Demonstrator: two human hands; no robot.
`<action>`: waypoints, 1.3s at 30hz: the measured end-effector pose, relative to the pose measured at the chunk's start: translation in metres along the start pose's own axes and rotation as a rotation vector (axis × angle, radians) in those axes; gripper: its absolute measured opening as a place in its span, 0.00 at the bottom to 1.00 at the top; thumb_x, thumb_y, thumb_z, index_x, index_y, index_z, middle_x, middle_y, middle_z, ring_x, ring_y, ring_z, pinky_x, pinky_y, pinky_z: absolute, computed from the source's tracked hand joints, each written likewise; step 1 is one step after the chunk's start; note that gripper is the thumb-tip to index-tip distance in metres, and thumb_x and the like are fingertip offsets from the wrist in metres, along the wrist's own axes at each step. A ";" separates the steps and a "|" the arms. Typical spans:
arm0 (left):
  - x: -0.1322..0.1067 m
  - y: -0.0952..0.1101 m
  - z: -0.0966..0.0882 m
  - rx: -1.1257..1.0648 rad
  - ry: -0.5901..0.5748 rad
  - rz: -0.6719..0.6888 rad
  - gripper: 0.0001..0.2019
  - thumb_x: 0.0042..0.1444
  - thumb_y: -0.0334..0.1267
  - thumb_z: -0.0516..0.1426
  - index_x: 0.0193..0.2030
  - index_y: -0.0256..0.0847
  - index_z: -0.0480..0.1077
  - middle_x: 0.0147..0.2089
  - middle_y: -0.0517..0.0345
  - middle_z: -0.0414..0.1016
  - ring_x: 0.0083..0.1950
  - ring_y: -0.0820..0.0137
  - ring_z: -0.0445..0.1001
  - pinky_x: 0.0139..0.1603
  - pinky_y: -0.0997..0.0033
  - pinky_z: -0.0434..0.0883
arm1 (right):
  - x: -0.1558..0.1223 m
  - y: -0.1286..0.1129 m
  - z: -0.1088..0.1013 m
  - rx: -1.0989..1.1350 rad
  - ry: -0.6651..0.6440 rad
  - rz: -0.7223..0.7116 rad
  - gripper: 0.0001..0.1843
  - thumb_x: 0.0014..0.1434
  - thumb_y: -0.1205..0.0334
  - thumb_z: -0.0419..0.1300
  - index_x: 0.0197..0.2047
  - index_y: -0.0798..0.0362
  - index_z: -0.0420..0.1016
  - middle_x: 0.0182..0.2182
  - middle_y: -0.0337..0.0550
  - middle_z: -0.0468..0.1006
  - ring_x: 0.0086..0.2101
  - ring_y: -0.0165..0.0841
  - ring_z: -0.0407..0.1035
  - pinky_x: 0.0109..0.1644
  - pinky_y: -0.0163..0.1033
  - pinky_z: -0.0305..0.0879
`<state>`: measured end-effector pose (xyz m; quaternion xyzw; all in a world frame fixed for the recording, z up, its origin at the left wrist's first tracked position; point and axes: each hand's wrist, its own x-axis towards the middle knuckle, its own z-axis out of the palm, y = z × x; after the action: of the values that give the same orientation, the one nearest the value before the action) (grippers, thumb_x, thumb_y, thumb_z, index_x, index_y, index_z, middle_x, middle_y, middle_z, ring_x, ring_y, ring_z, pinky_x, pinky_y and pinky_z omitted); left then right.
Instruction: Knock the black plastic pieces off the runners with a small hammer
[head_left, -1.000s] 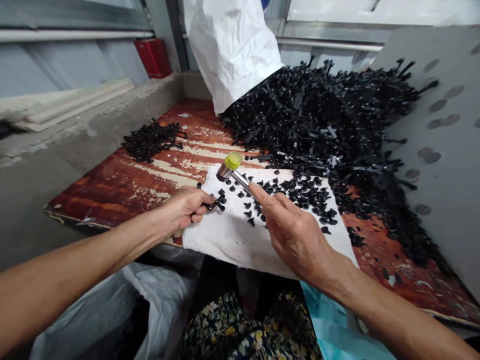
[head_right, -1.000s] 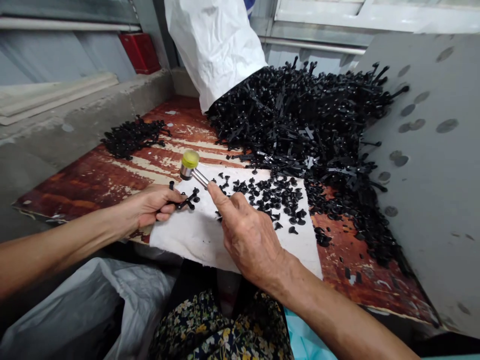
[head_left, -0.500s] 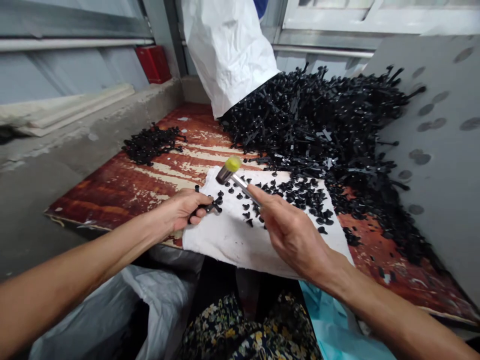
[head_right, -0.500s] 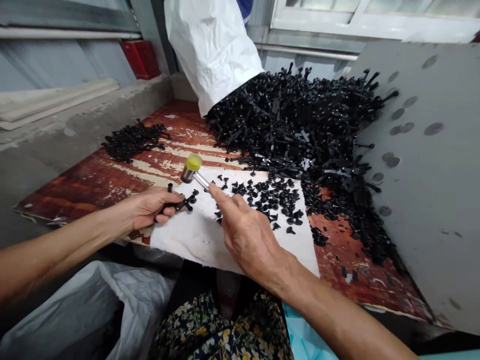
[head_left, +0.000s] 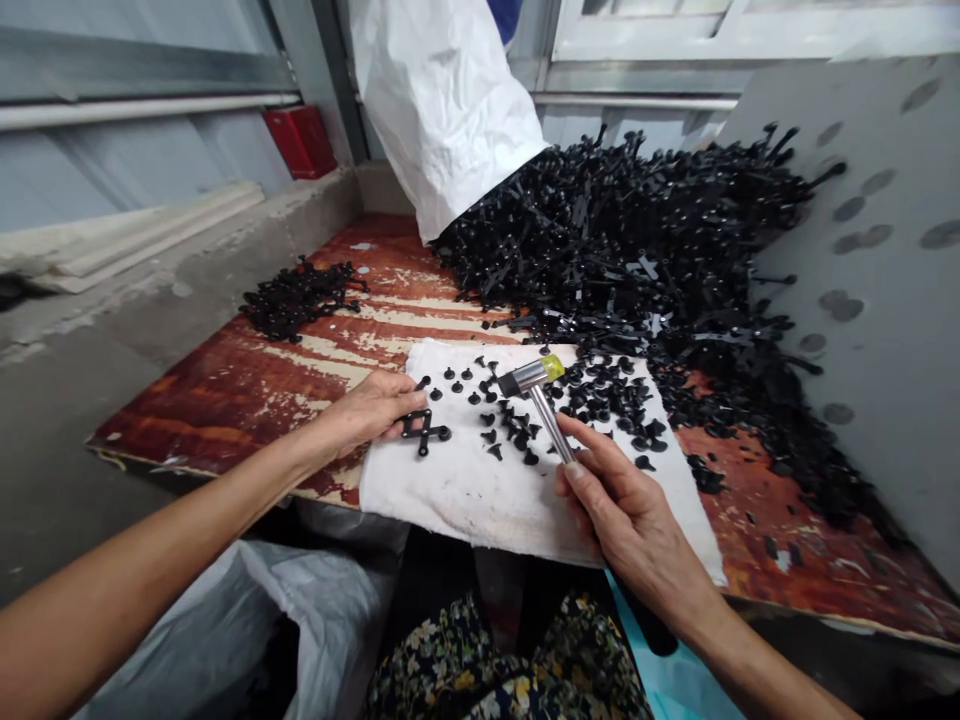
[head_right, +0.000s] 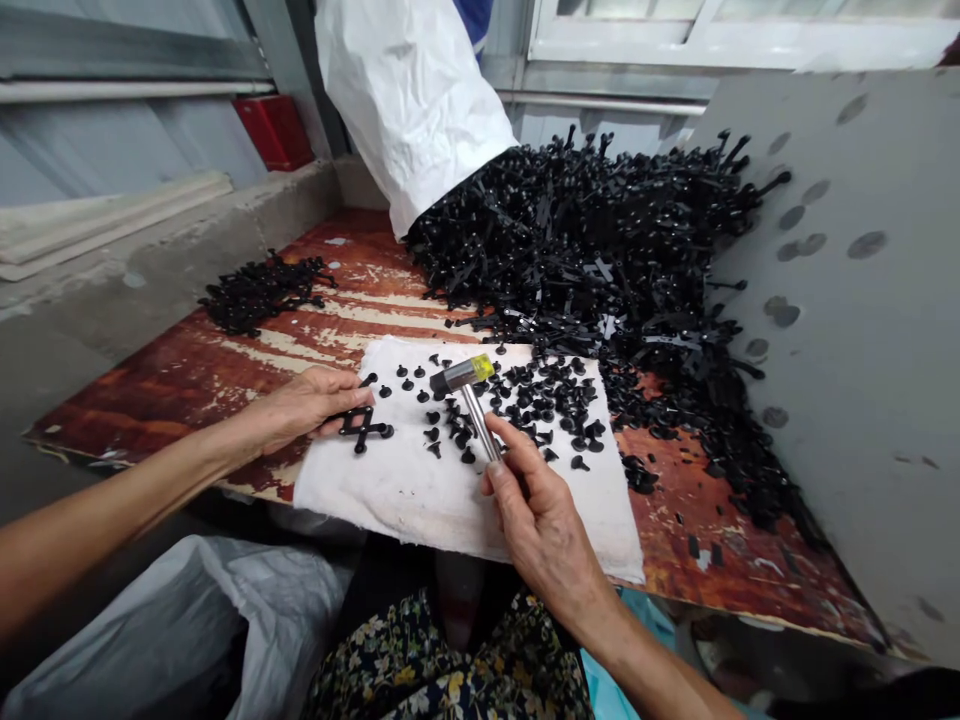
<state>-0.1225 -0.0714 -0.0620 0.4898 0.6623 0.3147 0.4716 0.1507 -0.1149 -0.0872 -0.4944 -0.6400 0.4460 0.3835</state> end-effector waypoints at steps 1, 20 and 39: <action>0.001 -0.001 -0.001 0.008 -0.002 -0.003 0.10 0.52 0.37 0.61 0.24 0.35 0.69 0.20 0.59 0.69 0.15 0.81 0.56 0.15 0.83 0.48 | 0.000 0.000 0.000 0.006 -0.003 -0.003 0.26 0.65 0.57 0.53 0.64 0.55 0.68 0.26 0.36 0.71 0.21 0.28 0.60 0.23 0.34 0.59; 0.004 -0.007 -0.005 0.174 -0.086 0.020 0.17 0.47 0.53 0.57 0.25 0.39 0.65 0.21 0.64 0.58 0.18 0.79 0.50 0.17 0.79 0.46 | -0.002 0.003 -0.001 -0.009 0.012 -0.026 0.25 0.64 0.57 0.54 0.63 0.52 0.69 0.33 0.44 0.76 0.29 0.33 0.70 0.28 0.36 0.66; 0.016 0.000 -0.006 0.493 -0.085 0.139 0.13 0.50 0.40 0.52 0.17 0.41 0.59 0.17 0.65 0.55 0.20 0.76 0.52 0.22 0.74 0.50 | 0.002 -0.001 -0.002 -0.137 -0.093 -0.187 0.24 0.65 0.64 0.52 0.63 0.51 0.71 0.40 0.47 0.82 0.40 0.37 0.77 0.43 0.42 0.75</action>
<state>-0.1296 -0.0556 -0.0648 0.6470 0.6635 0.1544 0.3425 0.1514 -0.1125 -0.0855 -0.4366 -0.7293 0.3859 0.3586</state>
